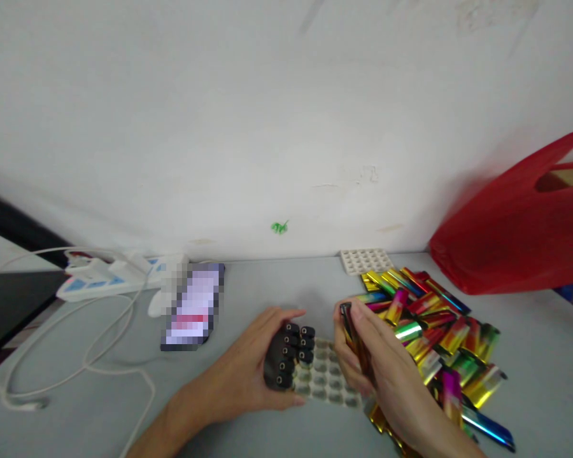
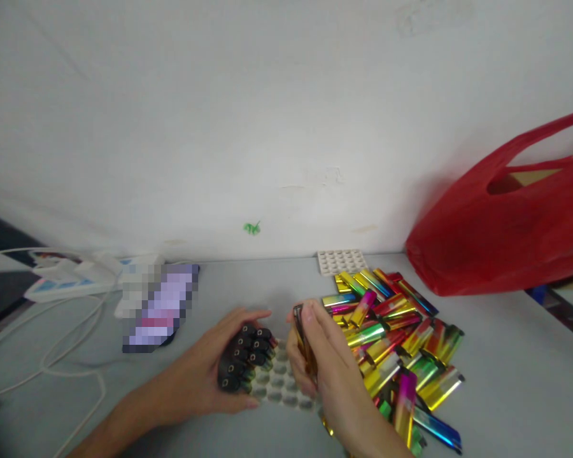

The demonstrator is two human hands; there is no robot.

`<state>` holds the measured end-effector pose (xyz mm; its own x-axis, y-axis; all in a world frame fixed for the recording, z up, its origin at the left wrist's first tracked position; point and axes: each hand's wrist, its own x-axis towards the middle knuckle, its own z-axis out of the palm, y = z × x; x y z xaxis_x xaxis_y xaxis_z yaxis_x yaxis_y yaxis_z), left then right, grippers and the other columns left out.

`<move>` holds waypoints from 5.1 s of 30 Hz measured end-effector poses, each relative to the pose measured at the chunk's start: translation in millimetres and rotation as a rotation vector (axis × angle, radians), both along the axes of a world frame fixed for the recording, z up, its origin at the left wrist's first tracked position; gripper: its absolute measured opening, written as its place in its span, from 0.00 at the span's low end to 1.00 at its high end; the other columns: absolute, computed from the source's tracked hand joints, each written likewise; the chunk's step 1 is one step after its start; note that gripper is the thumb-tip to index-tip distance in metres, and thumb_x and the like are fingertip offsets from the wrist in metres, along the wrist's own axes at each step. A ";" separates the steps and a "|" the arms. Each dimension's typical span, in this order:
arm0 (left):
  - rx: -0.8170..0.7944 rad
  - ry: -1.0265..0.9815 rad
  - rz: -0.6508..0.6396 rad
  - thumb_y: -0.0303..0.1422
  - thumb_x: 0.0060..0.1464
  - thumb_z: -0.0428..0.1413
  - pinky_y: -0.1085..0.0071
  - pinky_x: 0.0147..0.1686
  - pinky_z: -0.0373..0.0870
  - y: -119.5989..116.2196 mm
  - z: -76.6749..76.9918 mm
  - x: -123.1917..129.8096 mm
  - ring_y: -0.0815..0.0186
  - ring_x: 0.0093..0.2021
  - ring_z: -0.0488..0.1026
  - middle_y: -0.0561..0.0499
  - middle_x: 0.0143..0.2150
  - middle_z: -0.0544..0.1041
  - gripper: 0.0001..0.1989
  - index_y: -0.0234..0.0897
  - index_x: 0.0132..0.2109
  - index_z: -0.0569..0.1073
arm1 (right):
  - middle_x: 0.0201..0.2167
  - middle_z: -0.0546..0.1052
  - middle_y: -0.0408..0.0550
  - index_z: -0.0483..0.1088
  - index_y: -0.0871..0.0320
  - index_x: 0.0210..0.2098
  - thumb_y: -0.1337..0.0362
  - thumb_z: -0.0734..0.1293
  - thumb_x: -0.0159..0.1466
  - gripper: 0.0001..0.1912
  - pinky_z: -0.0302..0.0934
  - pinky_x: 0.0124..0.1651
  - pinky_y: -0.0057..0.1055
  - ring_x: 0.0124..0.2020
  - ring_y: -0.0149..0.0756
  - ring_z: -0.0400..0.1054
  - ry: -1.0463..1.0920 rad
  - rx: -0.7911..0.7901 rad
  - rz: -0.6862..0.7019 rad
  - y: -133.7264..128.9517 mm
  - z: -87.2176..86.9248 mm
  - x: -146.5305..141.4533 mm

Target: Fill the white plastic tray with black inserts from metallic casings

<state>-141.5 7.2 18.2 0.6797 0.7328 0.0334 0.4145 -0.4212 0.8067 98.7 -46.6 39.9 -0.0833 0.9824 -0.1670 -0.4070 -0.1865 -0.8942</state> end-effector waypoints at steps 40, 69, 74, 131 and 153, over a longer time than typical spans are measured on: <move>0.011 -0.011 -0.011 0.38 0.50 0.80 0.50 0.72 0.68 -0.2 -2.5 -0.8 0.46 0.69 0.71 0.47 0.70 0.70 0.54 0.57 0.76 0.60 | 0.36 0.78 0.42 0.73 0.51 0.56 0.68 0.65 0.75 0.12 0.67 0.42 0.37 0.37 0.40 0.75 -1.085 0.630 -0.238 -6.2 -10.6 10.8; -0.058 -0.036 -0.009 0.33 0.50 0.80 0.49 0.72 0.68 -0.3 1.2 1.7 0.47 0.68 0.73 0.45 0.68 0.73 0.54 0.53 0.76 0.61 | 0.49 0.81 0.55 0.71 0.53 0.53 0.66 0.64 0.79 0.06 0.63 0.58 0.50 0.52 0.52 0.73 -1.314 0.535 -0.265 11.0 -25.9 17.5; -0.025 -0.018 -0.008 0.35 0.49 0.81 0.50 0.71 0.70 -0.4 2.2 2.1 0.46 0.67 0.74 0.45 0.68 0.72 0.54 0.53 0.76 0.62 | 0.41 0.81 0.47 0.66 0.52 0.56 0.49 0.58 0.83 0.15 0.68 0.46 0.36 0.42 0.40 0.75 -0.673 0.235 -0.085 -3.4 -6.4 5.6; -0.001 0.006 -0.003 0.38 0.49 0.81 0.52 0.69 0.70 0.9 0.9 0.4 0.47 0.66 0.73 0.47 0.68 0.71 0.54 0.56 0.76 0.62 | 0.19 0.50 0.32 0.57 0.51 0.22 0.34 0.64 0.64 0.31 0.35 0.24 0.31 0.22 0.28 0.37 -0.012 -0.119 0.216 -0.4 0.5 4.0; -0.012 -0.017 -0.004 0.37 0.50 0.80 0.51 0.68 0.71 0.3 0.4 0.8 0.47 0.65 0.75 0.46 0.67 0.73 0.54 0.56 0.76 0.62 | 0.20 0.50 0.33 0.57 0.51 0.23 0.34 0.64 0.66 0.31 0.36 0.25 0.32 0.22 0.29 0.37 -0.002 -0.105 0.196 -0.5 -1.2 6.0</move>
